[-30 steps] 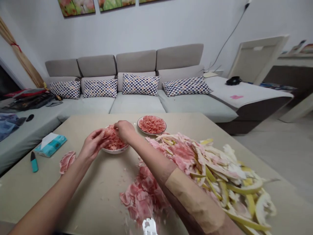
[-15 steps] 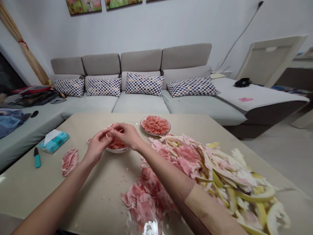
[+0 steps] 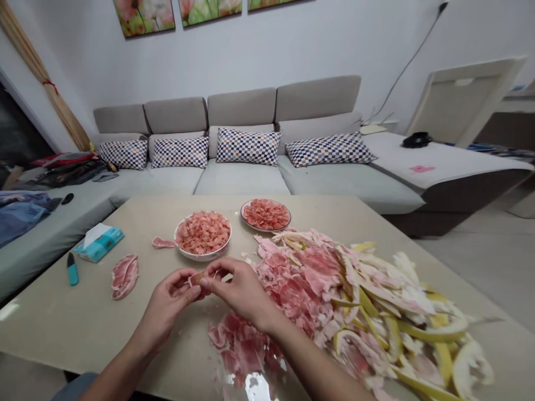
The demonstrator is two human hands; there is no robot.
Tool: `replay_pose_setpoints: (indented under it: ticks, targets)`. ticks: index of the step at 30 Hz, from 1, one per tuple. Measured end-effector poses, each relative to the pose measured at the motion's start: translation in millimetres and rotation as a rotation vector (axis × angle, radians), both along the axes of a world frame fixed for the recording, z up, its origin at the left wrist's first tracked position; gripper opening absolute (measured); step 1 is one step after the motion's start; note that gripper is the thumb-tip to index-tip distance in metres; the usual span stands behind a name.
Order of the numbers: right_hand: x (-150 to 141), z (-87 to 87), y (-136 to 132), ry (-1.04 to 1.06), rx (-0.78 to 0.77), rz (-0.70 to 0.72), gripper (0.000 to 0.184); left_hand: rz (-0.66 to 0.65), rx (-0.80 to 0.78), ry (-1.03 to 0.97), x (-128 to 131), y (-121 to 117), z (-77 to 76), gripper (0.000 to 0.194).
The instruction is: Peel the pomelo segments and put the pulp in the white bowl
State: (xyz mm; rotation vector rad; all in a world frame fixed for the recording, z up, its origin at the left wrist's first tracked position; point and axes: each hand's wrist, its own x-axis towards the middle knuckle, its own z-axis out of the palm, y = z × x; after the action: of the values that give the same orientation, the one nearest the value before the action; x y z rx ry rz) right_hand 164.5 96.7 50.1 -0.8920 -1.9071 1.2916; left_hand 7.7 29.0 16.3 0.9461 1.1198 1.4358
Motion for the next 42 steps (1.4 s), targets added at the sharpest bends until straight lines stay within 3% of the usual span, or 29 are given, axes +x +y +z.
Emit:
replay_pose_setpoints:
  ticks: [3,9,19,23,30,38,42]
  targets:
    - [2,-6.2,0,0.067,-0.105,0.033,0.016,0.034,-0.024,-0.026,-1,-5,-3.4,0.025]
    - [1,-20.3,8,0.269,-0.477,0.021,0.032,0.074,-0.11,-0.158,-7,-5,-5.9,0.03]
    - [-8,-33.4,8,0.536,-0.709,-0.047,0.035,0.063,-0.054,-0.322,-9,-5,-7.0,0.028]
    - [-10,-34.8,6,0.566,-0.754,-0.015,0.031,0.049,-0.046,-0.232,-7,-5,-8.6,0.023]
    - [-11,-37.1,3,0.354,-0.69,0.004,0.036,0.091,-0.043,-0.114,-6,-4,-9.2,0.024]
    - [-10,-43.2,7,0.334,-0.69,0.059,0.03,0.033,-0.095,-0.248,-7,-4,-9.4,0.022]
    - [-7,-45.0,10,0.379,-0.739,0.036,0.029,0.076,-0.1,-0.296,-12,-2,-8.6,0.019]
